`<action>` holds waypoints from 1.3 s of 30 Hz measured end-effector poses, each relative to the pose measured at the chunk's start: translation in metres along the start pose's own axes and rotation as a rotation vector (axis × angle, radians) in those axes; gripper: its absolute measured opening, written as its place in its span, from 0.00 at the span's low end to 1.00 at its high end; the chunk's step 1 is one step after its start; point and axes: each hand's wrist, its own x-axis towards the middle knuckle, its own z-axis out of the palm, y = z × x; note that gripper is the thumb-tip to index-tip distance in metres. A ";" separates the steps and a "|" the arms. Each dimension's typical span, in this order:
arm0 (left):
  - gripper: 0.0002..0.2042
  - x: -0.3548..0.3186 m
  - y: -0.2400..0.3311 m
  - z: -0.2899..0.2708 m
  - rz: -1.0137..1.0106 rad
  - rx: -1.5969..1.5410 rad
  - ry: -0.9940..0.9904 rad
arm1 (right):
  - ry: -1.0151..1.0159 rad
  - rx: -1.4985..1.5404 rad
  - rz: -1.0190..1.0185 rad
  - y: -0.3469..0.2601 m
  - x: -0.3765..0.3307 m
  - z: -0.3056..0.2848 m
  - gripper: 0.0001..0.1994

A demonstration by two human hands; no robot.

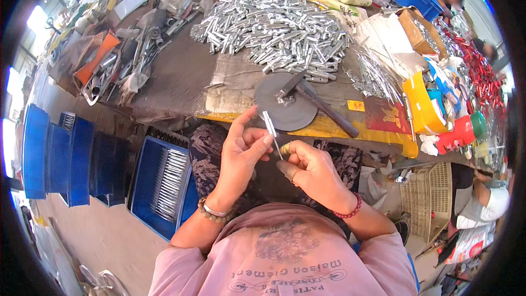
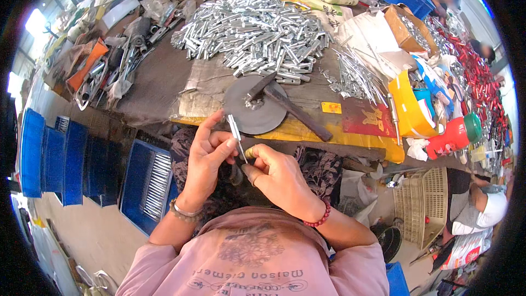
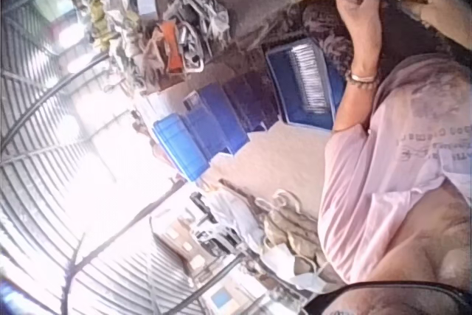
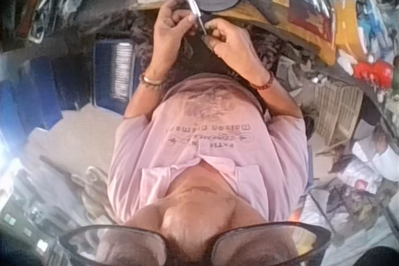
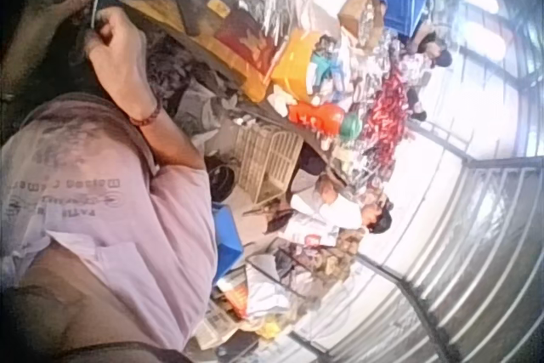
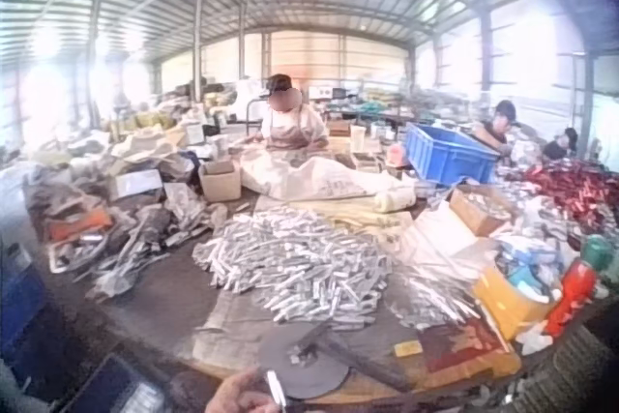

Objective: The person assembles metal parts by inserting metal strips into small metal sleeves over a circular metal plate by hand, then places the finished assemblies into a blue plastic crate.

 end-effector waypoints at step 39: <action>0.21 0.037 -0.177 -0.411 -0.281 0.514 0.976 | 0.207 0.209 -0.055 0.017 0.036 -0.037 0.14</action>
